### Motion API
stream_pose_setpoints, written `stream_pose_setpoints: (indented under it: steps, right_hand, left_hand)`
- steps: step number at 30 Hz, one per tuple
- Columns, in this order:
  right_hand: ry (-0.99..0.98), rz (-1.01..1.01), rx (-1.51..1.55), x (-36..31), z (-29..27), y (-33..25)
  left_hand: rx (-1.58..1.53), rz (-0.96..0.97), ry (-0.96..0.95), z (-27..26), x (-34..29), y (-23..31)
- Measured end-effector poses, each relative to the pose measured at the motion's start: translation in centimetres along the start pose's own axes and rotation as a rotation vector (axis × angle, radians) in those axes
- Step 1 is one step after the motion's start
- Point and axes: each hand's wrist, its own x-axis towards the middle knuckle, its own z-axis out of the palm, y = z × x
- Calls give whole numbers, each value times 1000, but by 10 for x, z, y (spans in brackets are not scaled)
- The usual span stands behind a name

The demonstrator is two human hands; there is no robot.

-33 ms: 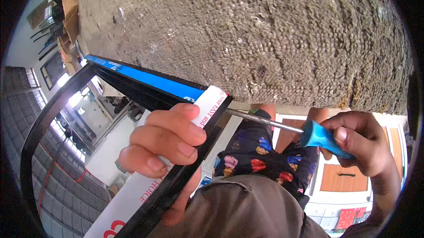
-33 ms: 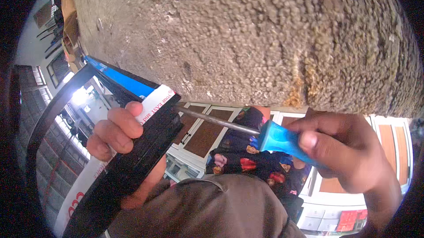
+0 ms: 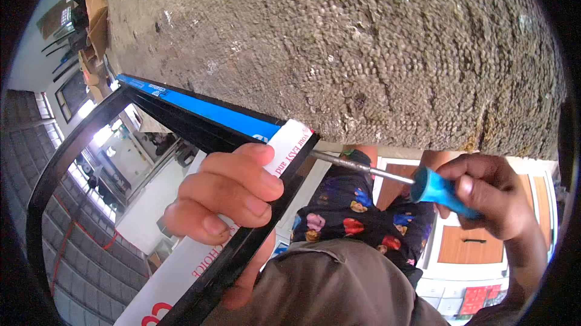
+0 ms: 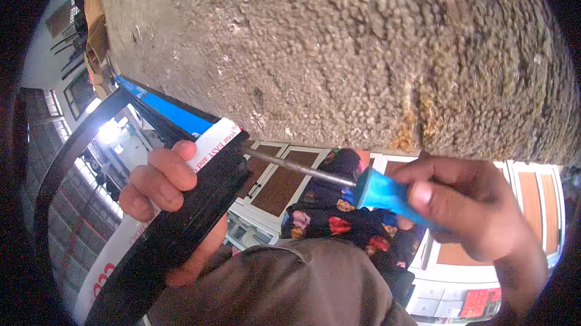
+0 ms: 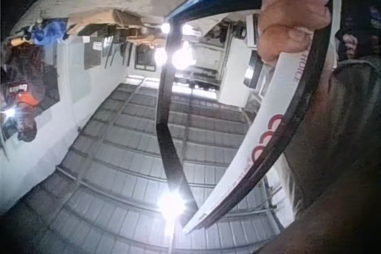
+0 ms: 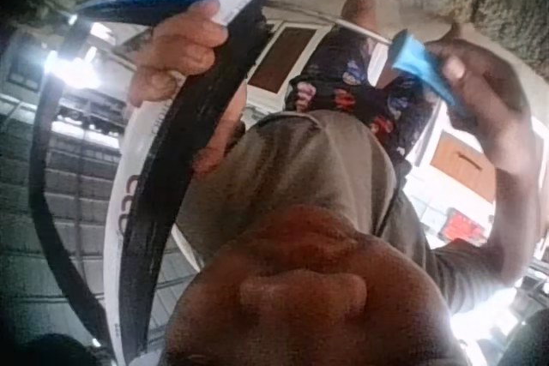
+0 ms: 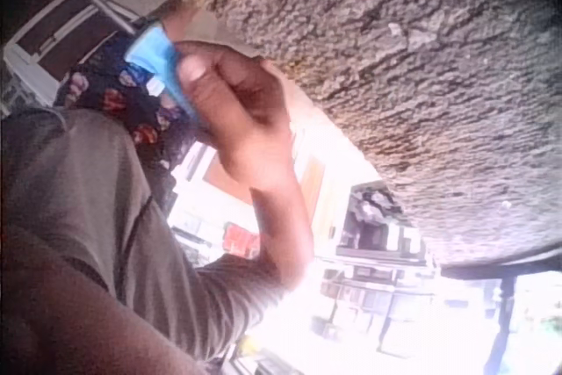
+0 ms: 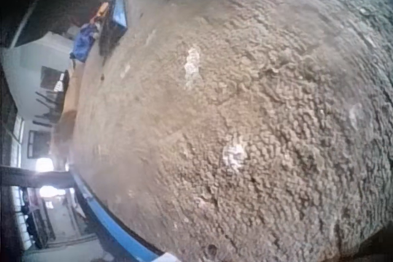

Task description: The person fastens a corner of a metal frame using a screwdriver, then aligns and connects another frame piece by hand.

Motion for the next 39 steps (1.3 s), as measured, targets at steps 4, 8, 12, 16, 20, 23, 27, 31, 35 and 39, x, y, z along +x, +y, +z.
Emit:
stream_pose_setpoints:
  steps: [4, 8, 12, 16, 20, 23, 27, 31, 35, 39]
  right_hand:
    - [107, -708, -345, -2, -3, 32]
    - [383, -1497, -1377, 10, -2, 39]
    - [311, -1383, -1220, 16, -6, 45]
    - [-30, -188, -125, 10, 15, 31]
    - [-15, -128, -148, -16, 10, 14]
    - [28, -891, -700, 0, -10, 52]
    - [388, -1415, -1310, 5, -13, 58]
    - [131, -1084, -902, 12, -2, 59]
    - [-66, -19, -137, -9, 9, 18]
    - [-21, -520, -419, -19, 6, 29]
  left_hand:
    - [24, -98, 26, 9, 7, 18]
    - [34, -87, 93, 25, 2, 14]
    - [53, -159, 179, 37, 9, 28]
    - [125, -255, 64, 21, 3, 37]
    - [54, -134, 82, 27, 10, 19]
    - [117, -94, 124, 25, -1, 20]
    - [102, -29, 91, 28, 5, 16]
    - [122, -110, 43, 24, 7, 28]
    - [83, -148, 33, 24, 7, 27]
    - [153, -152, 23, 29, 11, 31]
